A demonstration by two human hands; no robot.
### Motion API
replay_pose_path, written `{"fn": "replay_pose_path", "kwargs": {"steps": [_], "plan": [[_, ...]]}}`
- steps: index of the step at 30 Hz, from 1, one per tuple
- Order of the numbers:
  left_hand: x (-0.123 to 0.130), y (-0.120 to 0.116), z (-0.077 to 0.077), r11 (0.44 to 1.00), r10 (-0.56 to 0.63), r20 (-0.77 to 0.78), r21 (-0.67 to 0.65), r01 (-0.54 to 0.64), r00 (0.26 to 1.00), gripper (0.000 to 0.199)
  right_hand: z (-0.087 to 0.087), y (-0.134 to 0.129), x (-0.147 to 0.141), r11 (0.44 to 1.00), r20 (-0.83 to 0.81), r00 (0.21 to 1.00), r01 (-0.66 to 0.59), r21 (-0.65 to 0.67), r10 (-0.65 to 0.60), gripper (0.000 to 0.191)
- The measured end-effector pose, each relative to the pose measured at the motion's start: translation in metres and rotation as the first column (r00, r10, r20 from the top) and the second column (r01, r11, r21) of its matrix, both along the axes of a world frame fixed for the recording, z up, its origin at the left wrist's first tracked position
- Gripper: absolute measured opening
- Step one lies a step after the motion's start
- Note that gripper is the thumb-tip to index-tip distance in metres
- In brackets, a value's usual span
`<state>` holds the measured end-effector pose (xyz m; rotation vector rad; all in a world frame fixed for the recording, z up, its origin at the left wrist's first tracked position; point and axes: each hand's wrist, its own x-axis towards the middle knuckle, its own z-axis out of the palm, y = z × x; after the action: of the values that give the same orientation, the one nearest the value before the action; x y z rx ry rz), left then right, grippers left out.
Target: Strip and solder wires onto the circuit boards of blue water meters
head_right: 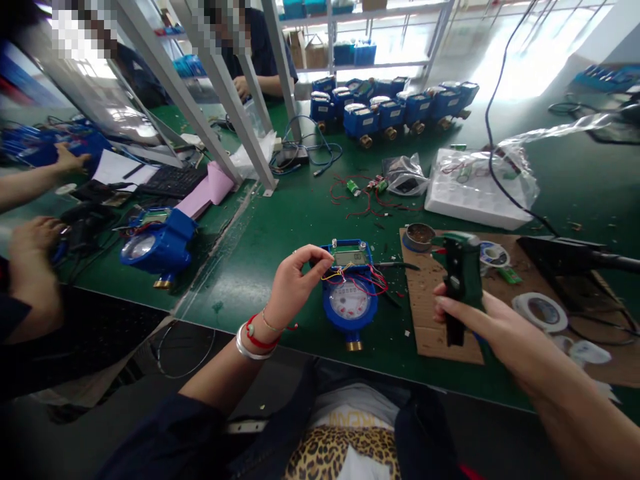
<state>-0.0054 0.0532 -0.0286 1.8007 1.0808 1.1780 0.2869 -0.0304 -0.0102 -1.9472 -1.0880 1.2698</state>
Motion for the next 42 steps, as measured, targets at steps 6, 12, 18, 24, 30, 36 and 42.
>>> {"fn": "replay_pose_path", "kwargs": {"steps": [6, 12, 18, 24, 30, 36, 42], "plan": [[0.001, -0.001, -0.004, 0.999, 0.026, 0.001, -0.031, -0.026, 1.000, 0.008, -0.072, -0.013, 0.038, 0.959, 0.742, 0.642, -0.283, -0.004, 0.193, 0.040], [0.003, -0.002, -0.008, 0.994, 0.090, 0.007, -0.064, -0.090, 0.996, 0.011, -0.085, -0.016, 0.032, 0.909, 0.855, 0.477, -0.416, 0.018, 0.201, 0.042], [0.005, -0.003, -0.009, 0.990, 0.115, 0.012, -0.086, -0.113, 0.993, 0.015, -0.074, -0.008, 0.033, 0.894, 0.825, 0.516, -0.448, 0.030, 0.231, 0.046], [0.005, -0.006, -0.011, 0.983, 0.181, -0.036, 0.022, -0.181, 0.983, 0.016, -0.059, 0.011, 0.048, 0.895, 0.816, 0.572, -0.404, 0.190, 0.085, 0.040], [-0.002, -0.011, -0.018, 0.943, 0.302, -0.064, 0.166, -0.288, 0.951, 0.017, -0.040, 0.040, 0.042, 0.856, 0.784, 0.615, -0.447, 0.260, 0.083, 0.030], [-0.007, -0.022, -0.027, 0.920, 0.369, -0.010, 0.143, -0.364, 0.929, 0.018, -0.027, 0.107, -0.001, 0.783, 0.823, 0.535, -0.589, 0.200, 0.192, 0.030], [-0.022, -0.042, -0.025, 0.911, 0.405, 0.001, 0.090, -0.404, 0.914, 0.017, -0.041, 0.198, -0.051, 0.814, 0.834, 0.451, -0.580, 0.005, 0.316, 0.023]]}}
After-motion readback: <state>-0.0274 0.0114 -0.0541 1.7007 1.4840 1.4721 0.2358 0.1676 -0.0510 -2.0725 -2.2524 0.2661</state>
